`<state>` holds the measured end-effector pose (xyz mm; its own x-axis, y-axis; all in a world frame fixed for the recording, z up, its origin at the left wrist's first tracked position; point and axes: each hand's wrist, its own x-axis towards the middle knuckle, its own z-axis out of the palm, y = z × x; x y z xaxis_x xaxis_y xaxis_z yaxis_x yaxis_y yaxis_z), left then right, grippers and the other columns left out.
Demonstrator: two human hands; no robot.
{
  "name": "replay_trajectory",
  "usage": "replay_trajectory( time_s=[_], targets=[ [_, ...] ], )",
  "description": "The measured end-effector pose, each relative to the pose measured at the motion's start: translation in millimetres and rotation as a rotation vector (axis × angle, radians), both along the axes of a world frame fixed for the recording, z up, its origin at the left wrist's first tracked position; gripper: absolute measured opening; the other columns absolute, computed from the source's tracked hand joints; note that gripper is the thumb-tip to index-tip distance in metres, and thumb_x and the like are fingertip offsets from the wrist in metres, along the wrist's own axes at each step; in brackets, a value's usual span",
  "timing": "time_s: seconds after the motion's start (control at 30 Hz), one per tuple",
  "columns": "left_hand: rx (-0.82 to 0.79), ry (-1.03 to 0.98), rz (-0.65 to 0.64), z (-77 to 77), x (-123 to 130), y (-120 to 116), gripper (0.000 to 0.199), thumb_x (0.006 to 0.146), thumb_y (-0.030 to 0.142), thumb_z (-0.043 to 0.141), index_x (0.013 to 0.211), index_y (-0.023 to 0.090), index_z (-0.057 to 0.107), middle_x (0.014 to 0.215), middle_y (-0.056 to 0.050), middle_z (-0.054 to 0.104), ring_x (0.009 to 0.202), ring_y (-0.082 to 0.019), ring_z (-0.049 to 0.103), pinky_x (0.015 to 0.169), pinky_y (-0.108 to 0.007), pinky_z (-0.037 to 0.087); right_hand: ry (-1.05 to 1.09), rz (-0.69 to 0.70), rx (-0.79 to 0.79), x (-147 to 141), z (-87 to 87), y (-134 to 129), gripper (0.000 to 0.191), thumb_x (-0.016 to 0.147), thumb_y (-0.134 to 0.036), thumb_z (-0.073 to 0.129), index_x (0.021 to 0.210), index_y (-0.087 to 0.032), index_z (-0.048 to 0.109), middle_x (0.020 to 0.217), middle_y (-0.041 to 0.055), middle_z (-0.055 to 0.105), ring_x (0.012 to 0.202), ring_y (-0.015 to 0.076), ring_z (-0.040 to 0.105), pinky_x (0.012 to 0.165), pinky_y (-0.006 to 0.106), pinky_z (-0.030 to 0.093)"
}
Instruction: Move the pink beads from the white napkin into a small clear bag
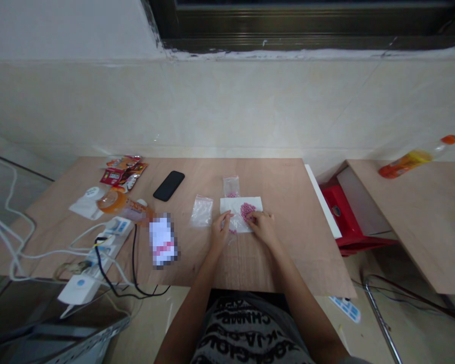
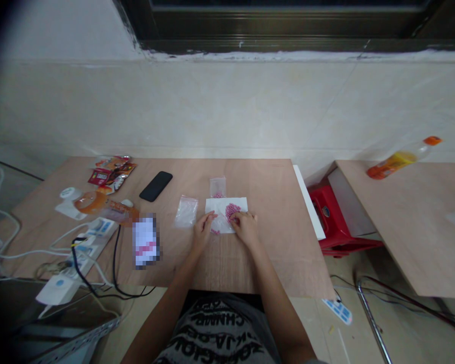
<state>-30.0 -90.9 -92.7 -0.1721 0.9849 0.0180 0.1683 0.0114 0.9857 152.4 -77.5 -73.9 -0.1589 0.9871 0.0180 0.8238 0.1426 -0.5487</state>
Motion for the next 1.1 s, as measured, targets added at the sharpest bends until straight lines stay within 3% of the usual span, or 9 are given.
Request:
replay_trajectory(
  time_s=[0.2, 0.53, 0.8, 1.1],
  targets=[
    [0.0, -0.005, -0.001, 1.1, 0.3, 0.1, 0.035, 0.092, 0.042, 0.05, 0.108, 0.017, 0.069, 0.107, -0.01, 0.073, 0.107, -0.022, 0.066, 0.1, -0.039, 0.047, -0.01, 0.011, 0.012, 0.0, 0.3, 0.6, 0.02, 0.091, -0.035, 0.056, 0.101, -0.027, 0.071, 0.101, 0.0039, 0.072, 0.094, 0.0211, 0.06, 0.084, 0.034, 0.03],
    [0.001, -0.015, 0.002, -3.0, 0.1, -0.1, 0.039, 0.092, 0.045, 0.05, 0.113, 0.017, 0.067, 0.107, -0.011, 0.073, 0.105, -0.022, 0.067, 0.098, -0.039, 0.049, 0.017, 0.03, -0.002, -0.4, -0.8, 2.4, 0.019, 0.09, -0.034, 0.056, 0.092, -0.025, 0.072, 0.099, 0.005, 0.072, 0.094, 0.0211, 0.059, 0.087, 0.035, 0.031],
    [-0.01, -0.019, -0.004, 1.6, 0.4, -0.3, 0.038, 0.092, 0.043, 0.05, 0.113, 0.016, 0.067, 0.107, -0.011, 0.073, 0.105, -0.022, 0.067, 0.098, -0.038, 0.049, 0.02, 0.036, -0.005, 0.7, 0.1, 0.9, 0.018, 0.09, -0.034, 0.056, 0.098, -0.027, 0.071, 0.101, 0.0043, 0.072, 0.095, 0.0217, 0.06, 0.087, 0.035, 0.03],
    [0.008, 0.004, -0.004, -2.1, -0.4, -0.6, 0.038, 0.092, 0.043, 0.049, 0.114, 0.017, 0.067, 0.107, -0.011, 0.073, 0.106, -0.022, 0.066, 0.098, -0.039, 0.048, 0.032, -0.144, -0.003, 19.7, -1.3, -6.3, 0.021, 0.089, -0.031, 0.055, 0.102, -0.023, 0.07, 0.084, 0.0032, 0.068, 0.088, 0.0204, 0.058, 0.079, 0.032, 0.027]
  ],
)
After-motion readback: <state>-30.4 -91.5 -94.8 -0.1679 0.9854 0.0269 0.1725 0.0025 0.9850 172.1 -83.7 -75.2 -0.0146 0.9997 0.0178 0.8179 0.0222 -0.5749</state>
